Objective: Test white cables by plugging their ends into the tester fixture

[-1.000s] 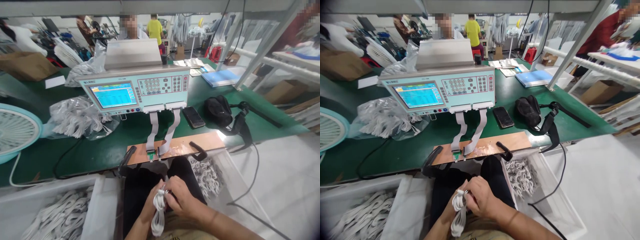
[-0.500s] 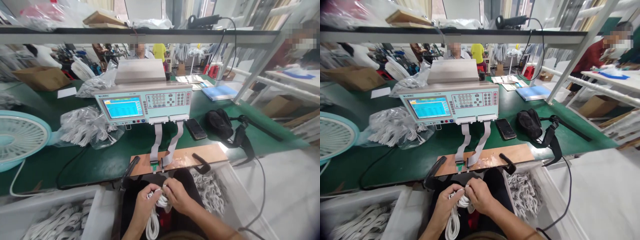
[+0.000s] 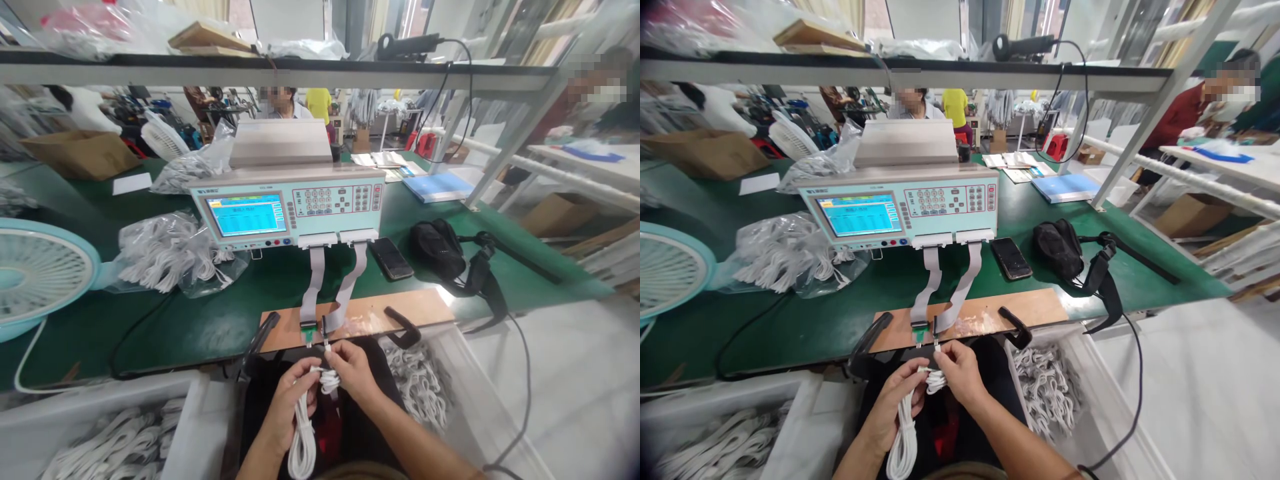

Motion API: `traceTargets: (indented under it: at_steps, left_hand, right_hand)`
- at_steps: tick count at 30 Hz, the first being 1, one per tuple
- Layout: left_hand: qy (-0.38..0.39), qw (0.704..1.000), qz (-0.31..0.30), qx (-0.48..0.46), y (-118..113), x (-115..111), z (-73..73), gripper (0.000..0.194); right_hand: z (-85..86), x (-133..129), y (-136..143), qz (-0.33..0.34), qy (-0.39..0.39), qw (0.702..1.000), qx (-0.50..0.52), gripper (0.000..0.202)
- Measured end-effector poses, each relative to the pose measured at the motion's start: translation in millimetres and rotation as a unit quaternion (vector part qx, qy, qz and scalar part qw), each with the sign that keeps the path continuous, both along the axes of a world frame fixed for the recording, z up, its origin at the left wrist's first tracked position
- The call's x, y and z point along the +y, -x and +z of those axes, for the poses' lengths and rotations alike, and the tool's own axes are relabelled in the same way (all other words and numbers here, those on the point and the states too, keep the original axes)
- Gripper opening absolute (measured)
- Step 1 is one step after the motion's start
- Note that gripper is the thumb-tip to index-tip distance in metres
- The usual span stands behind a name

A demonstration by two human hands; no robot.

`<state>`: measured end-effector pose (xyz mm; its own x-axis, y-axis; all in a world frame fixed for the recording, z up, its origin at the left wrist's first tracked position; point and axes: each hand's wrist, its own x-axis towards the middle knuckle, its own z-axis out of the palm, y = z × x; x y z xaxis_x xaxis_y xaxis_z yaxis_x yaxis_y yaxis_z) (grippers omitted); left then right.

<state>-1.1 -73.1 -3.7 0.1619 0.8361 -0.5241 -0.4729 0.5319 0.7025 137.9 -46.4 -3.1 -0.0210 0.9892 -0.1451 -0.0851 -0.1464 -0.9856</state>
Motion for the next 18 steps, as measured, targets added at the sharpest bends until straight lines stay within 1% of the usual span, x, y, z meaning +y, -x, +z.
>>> traceTargets:
  at_steps: [2,4,7,10,12,13,15,18]
  left_hand:
    - [-0.012,0.999,-0.008,-0.041,6,0,-1.6,0.041]
    - [-0.024,0.999,-0.013,-0.035,9,0,-3.4,0.046]
    - [-0.03,0.999,-0.003,0.021,8,0,-5.4,0.042]
    - [-0.05,0.993,0.013,0.102,3,3,-4.6,0.035]
    - [-0.09,0.979,0.011,0.18,2,6,-1.8,0.026]
    - [-0.117,0.968,0.001,0.221,2,8,0.3,0.023]
    - [-0.174,0.941,-0.037,0.287,5,12,5.3,0.022]
    - [-0.239,0.913,-0.086,0.318,10,17,11.3,0.025]
  right_hand:
    - [2.9,0,0,-0.006,0.001,1.0,-0.009,0.024]
    - [4.8,0,0,-0.009,-0.001,1.0,-0.012,0.024]
    - [6.0,0,1,-0.013,-0.006,1.0,-0.01,0.022]
    - [7.1,0,3,-0.026,0.002,1.0,0.003,0.021]
    - [8.3,1,4,-0.034,0.03,0.998,0.043,0.022]
    - [8.9,2,5,-0.036,0.048,0.996,0.068,0.024]
    - [10.0,3,7,-0.041,0.079,0.99,0.109,0.026]
    - [9.7,5,10,-0.046,0.101,0.984,0.136,0.027]
